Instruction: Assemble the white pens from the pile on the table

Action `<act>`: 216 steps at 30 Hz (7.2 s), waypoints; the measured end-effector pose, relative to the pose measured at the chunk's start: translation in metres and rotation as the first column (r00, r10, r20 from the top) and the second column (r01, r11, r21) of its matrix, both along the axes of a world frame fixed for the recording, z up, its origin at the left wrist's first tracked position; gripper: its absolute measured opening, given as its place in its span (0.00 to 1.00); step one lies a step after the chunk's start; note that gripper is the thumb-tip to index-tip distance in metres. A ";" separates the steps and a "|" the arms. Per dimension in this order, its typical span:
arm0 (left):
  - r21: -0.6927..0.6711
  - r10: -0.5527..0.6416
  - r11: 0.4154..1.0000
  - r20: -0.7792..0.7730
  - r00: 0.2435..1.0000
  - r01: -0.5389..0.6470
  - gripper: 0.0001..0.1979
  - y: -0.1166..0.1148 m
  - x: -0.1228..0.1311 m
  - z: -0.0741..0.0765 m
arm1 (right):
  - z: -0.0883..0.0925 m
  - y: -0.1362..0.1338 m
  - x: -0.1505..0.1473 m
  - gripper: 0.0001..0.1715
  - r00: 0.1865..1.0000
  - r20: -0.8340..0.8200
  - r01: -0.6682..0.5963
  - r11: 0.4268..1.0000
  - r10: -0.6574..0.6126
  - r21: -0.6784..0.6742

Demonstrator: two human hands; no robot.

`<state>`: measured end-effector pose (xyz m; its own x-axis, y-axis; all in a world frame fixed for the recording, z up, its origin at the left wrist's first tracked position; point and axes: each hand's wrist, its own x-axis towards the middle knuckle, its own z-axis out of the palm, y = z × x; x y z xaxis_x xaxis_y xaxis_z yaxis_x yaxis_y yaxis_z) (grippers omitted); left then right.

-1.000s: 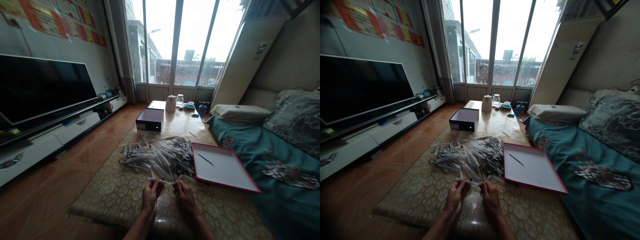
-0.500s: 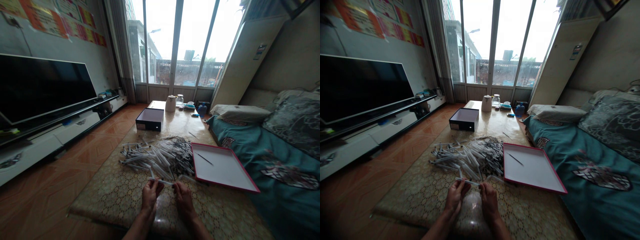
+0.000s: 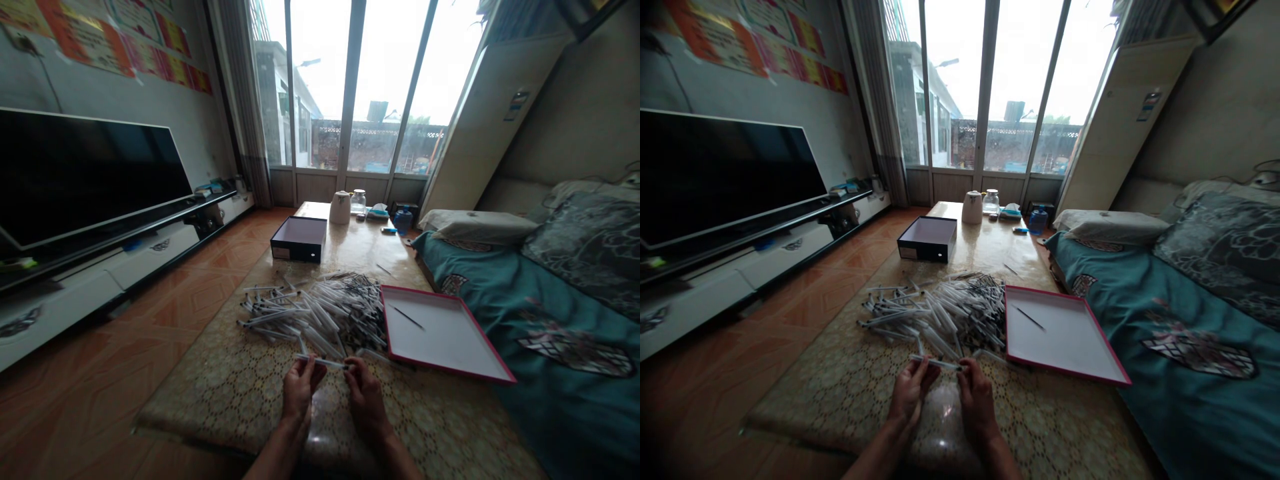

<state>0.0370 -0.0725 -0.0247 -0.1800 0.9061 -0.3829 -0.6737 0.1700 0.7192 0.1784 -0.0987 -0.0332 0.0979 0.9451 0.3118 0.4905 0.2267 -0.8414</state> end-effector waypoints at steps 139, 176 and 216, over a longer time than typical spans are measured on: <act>-0.074 0.153 0.551 -0.970 -0.187 0.832 0.12 0.065 -0.083 0.075 | 0.044 0.040 0.097 0.14 0.746 0.657 -0.136 0.991 0.105 -0.004; -0.041 -0.045 0.998 -0.041 0.998 0.043 0.03 0.012 0.011 0.000 | 0.025 0.008 0.014 0.23 0.993 -0.112 -0.043 0.977 0.019 -0.208; 0.011 -0.031 0.999 -0.008 0.999 0.031 0.01 0.010 0.009 0.000 | 0.002 0.005 0.007 0.19 0.988 0.145 0.060 0.998 -0.055 -0.031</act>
<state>0.0459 -0.0626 -0.0247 -0.1547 0.9154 -0.3717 -0.6625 0.1830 0.7264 0.1849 -0.0933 -0.0316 0.1087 0.9500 0.2928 0.6186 0.1659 -0.7679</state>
